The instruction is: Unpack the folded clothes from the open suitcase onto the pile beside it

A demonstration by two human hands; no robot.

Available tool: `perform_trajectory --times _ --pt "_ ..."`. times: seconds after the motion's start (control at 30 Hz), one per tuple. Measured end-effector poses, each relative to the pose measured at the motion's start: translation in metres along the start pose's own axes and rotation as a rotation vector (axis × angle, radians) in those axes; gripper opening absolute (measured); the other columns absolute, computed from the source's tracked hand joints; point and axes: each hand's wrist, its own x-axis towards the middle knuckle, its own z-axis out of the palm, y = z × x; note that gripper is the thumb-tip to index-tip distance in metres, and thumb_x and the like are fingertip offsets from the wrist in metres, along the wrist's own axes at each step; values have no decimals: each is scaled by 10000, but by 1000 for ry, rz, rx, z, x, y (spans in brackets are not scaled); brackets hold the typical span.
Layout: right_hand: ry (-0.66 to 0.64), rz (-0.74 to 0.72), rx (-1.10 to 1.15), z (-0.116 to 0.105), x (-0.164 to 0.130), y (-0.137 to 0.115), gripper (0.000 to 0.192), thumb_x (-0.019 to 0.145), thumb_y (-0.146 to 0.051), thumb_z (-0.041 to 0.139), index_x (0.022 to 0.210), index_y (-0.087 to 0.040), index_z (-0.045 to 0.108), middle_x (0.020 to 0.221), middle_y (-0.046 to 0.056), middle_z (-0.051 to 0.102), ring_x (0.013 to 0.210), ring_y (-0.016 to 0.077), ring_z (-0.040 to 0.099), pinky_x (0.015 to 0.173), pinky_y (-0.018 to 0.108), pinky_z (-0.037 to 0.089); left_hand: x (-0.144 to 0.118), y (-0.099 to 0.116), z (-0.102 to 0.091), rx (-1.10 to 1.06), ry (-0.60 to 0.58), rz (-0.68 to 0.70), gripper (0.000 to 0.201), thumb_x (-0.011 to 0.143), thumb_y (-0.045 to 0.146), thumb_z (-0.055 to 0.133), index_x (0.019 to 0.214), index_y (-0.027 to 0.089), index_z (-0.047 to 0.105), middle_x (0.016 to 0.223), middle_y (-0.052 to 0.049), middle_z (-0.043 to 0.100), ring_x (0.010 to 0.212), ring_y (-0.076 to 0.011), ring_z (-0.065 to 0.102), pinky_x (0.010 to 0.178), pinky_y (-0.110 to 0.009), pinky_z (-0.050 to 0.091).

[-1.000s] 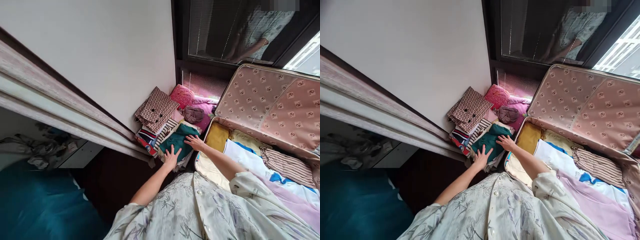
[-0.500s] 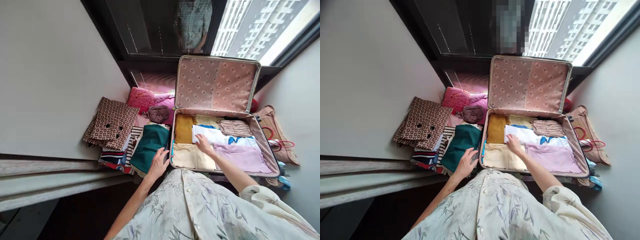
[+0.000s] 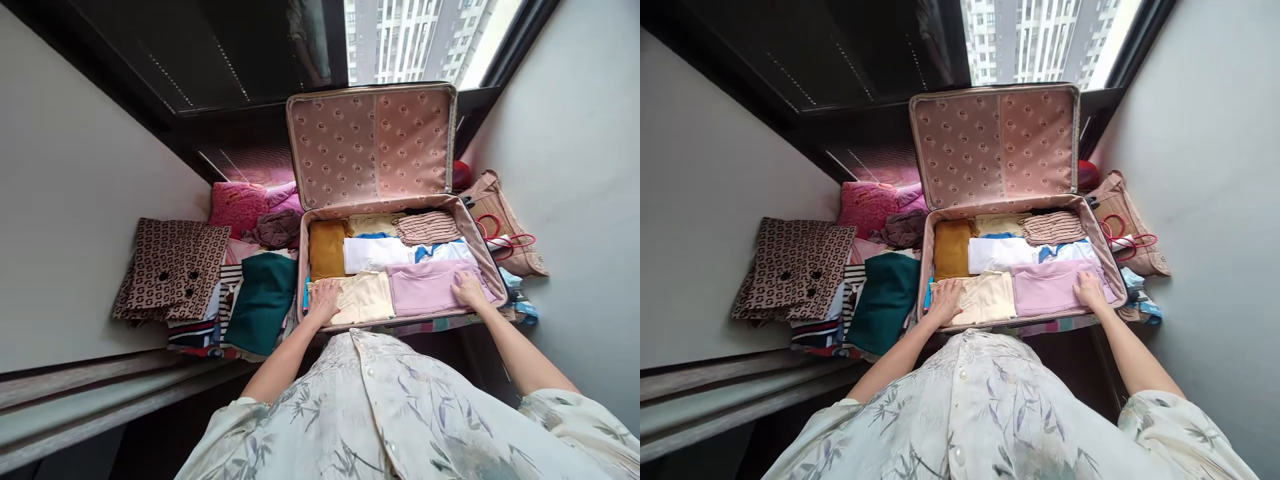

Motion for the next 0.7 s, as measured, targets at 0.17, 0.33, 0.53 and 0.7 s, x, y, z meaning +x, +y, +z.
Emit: perform_trajectory --times 0.17,0.33,0.53,0.7 --pt "39 16 -97 -5 1 26 648 847 -350 592 1454 -165 466 1574 242 377 1393 414 386 1047 595 423 27 7 -7 69 -82 -81 746 757 311 789 1438 226 497 1347 -161 592 1264 -383 505 1116 -513 307" --pt "3 -75 -109 -17 19 22 788 819 -335 640 1541 -166 372 1559 244 397 1441 408 328 1090 592 383 46 13 -10 147 -205 -29 573 697 361 835 1217 200 653 1229 -168 656 1200 -394 555 1027 -488 386" --pt "-18 -136 -130 -27 32 21 863 745 -290 719 1539 -184 398 1464 256 476 1383 451 384 1092 627 338 46 15 -15 113 -269 -94 665 695 373 830 1290 167 616 1226 -191 699 1133 -372 663 868 -367 483" --pt "-15 -406 114 -9 25 -39 897 758 -297 752 1566 -217 369 1526 229 435 1410 411 397 1133 580 352 42 18 -41 15 -404 28 421 714 251 770 1131 251 708 1169 -83 762 1156 -328 686 838 -295 480"
